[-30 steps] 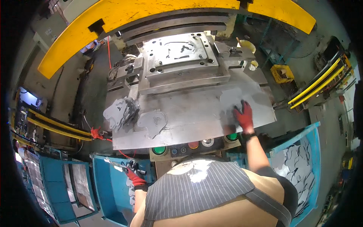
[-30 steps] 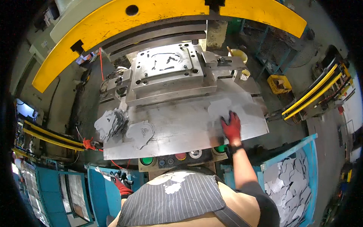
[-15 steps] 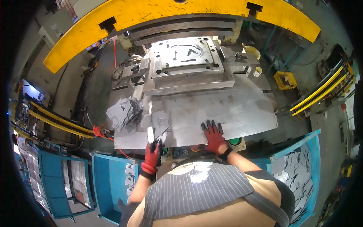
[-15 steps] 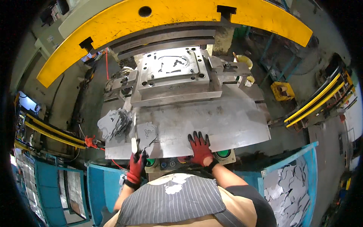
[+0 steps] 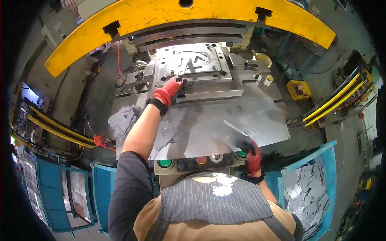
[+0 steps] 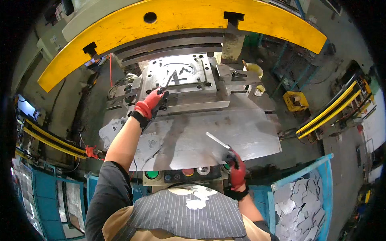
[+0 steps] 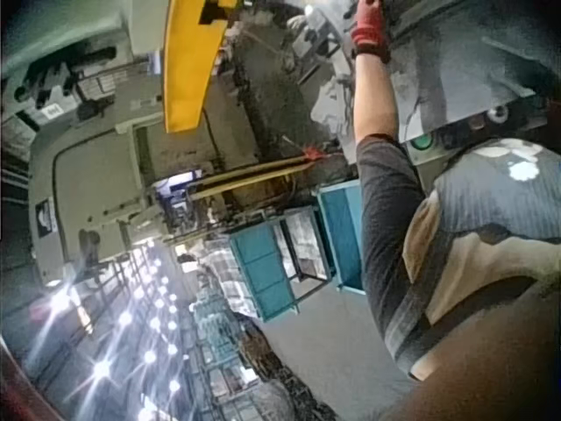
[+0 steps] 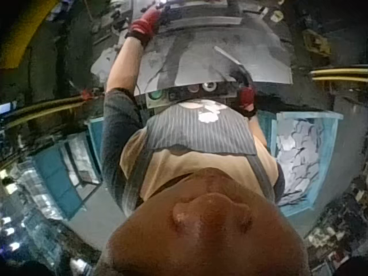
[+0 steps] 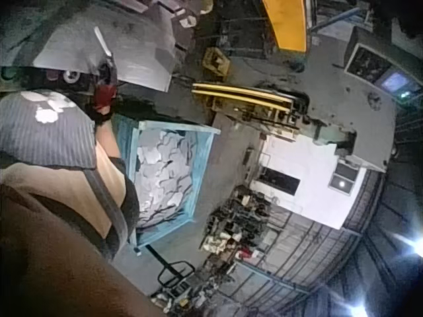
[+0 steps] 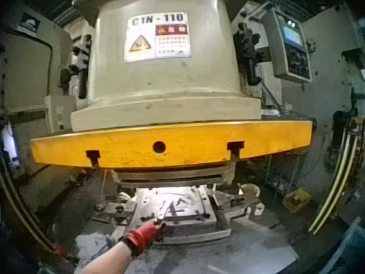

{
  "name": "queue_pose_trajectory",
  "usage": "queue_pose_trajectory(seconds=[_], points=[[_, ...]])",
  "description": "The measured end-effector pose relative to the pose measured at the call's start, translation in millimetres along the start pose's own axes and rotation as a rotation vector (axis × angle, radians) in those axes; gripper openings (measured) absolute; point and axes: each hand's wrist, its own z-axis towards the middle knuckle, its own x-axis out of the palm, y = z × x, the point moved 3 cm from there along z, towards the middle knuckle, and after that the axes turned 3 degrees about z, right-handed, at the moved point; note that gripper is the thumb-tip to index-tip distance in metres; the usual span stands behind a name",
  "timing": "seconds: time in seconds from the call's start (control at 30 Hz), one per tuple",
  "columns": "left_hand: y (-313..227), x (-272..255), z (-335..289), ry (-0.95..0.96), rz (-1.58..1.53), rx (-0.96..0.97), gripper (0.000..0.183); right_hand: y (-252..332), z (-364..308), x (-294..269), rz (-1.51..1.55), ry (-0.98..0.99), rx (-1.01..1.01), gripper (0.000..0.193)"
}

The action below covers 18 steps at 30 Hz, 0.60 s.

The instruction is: Placing metal parts into a hydraulic press, activating the machine, and removing the finished pieces to a storage bin.

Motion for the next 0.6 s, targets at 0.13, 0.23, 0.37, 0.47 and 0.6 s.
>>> queue_pose_trajectory(seconds=[0.13, 0.23, 0.37, 0.47, 0.6], points=[[-23, -1, -9, 0.028, -0.138, -0.068, 0.029, -16, -16, -25, 0.372, -0.251, 0.221, 0.030], [-20, -16, -3, -0.049, -0.213, -0.027, 0.031, 10, -14, -28, 0.569, -0.241, 0.319, 0.026], [-58, -38, -12, -0.153, -0.210, 0.031, 0.028, 23, -11, -31, 0.339, -0.252, 0.240, 0.025], [-36, -44, -49, -0.215, -0.279, 0.029, 0.023, -11, -10, -46, 0.080, -0.073, 0.084, 0.019], [-24, -41, -173, -0.177, -0.501, -0.117, 0.020, -66, -15, -45, 1.390, 0.002, 0.852, 0.015]])
